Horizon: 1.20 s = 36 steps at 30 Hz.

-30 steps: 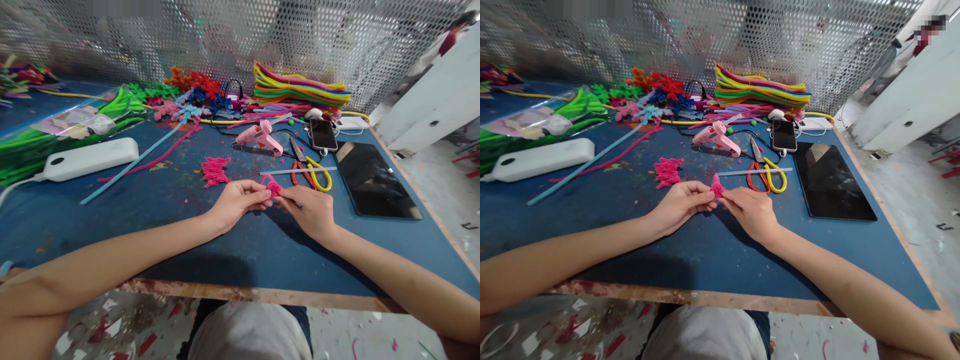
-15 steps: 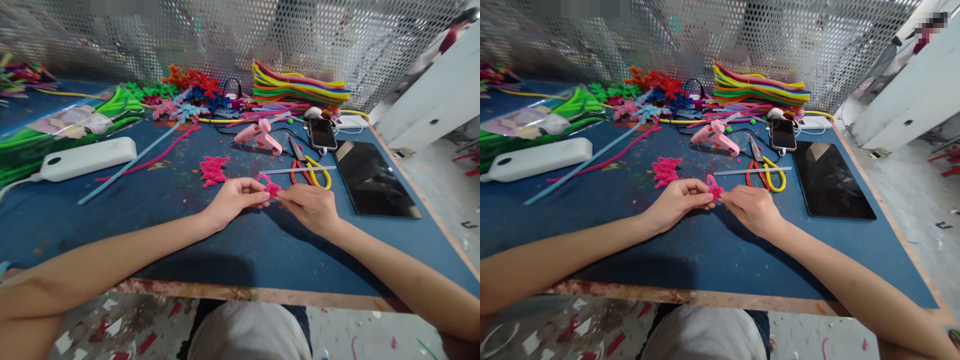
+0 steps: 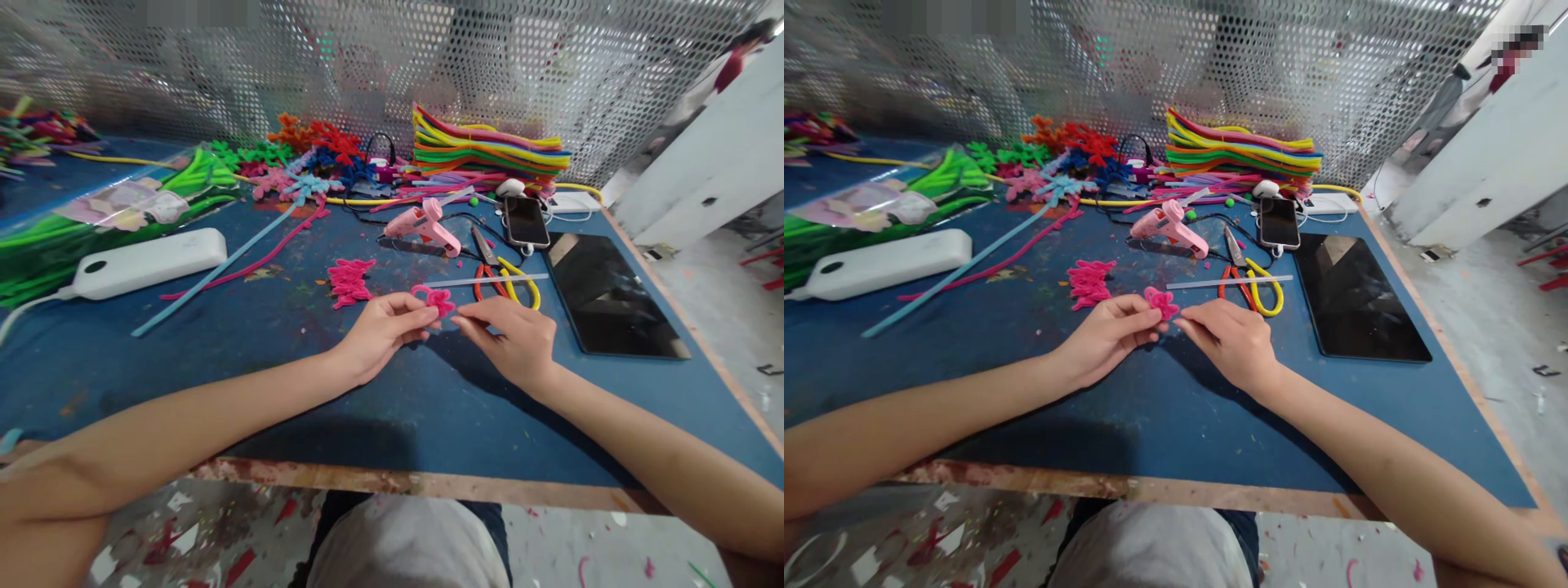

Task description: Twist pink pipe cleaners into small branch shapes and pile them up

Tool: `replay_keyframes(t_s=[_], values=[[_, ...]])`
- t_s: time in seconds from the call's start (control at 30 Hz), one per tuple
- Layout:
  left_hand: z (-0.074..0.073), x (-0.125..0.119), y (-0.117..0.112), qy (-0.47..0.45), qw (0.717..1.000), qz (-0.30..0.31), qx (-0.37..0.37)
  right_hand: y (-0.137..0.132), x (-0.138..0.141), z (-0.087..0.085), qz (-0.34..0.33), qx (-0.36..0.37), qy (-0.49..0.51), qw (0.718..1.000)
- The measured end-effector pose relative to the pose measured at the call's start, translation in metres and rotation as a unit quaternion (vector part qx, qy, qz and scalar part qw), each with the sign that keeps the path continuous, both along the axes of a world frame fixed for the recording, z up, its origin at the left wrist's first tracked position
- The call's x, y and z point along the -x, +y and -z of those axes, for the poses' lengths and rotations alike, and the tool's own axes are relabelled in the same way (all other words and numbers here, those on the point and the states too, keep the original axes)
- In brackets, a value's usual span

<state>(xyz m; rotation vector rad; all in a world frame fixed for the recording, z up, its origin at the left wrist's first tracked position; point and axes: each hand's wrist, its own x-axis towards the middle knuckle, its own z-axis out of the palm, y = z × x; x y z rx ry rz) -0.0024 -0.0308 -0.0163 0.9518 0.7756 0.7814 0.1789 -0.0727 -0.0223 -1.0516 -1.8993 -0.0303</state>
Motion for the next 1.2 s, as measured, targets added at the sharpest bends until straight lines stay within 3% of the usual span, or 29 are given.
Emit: replay_keyframes(t_s=[0.2, 0.4, 0.5, 0.63, 0.7, 0.77, 0.87, 0.97, 1.07, 1.2], values=[[0.0, -0.005, -0.01, -0.025, 0.999, 0.01, 0.027, -0.004, 0.003, 0.004, 0.005, -0.065, -0.073, 0.995], [0.0, -0.001, -0.007, 0.04, 0.998, 0.02, -0.054, -0.004, -0.002, 0.005, 0.002, -0.103, -0.181, 0.978], [-0.001, 0.003, -0.002, 0.105, 0.983, 0.032, -0.148, -0.004, 0.0, 0.002, -0.023, -0.04, -0.161, 0.986], [-0.002, 0.006, -0.001, 0.173, 0.952, 0.032, -0.249, -0.006, 0.008, -0.006, -0.025, 0.157, -0.004, 0.987], [-0.004, 0.006, -0.001, 0.186, 0.948, 0.035, -0.257, -0.006, 0.01, -0.009, -0.027, 0.262, 0.095, 0.96], [-0.006, 0.005, -0.002, 0.176, 0.954, 0.044, -0.24, -0.004, 0.01, -0.008, -0.053, 0.35, 0.195, 0.915], [-0.009, 0.004, -0.001, 0.139, 0.967, 0.06, -0.204, 0.001, 0.01, -0.006, -0.125, 0.452, 0.34, 0.815], [-0.01, 0.004, 0.0, 0.121, 0.969, 0.073, -0.203, 0.004, 0.012, -0.003, -0.168, 0.502, 0.439, 0.726], [-0.01, 0.005, 0.0, 0.126, 0.96, 0.039, -0.247, 0.004, 0.013, -0.002, -0.179, 0.504, 0.465, 0.705], [-0.01, 0.008, 0.001, 0.108, 0.954, -0.003, -0.281, 0.003, 0.011, -0.001, -0.175, 0.485, 0.434, 0.739]])
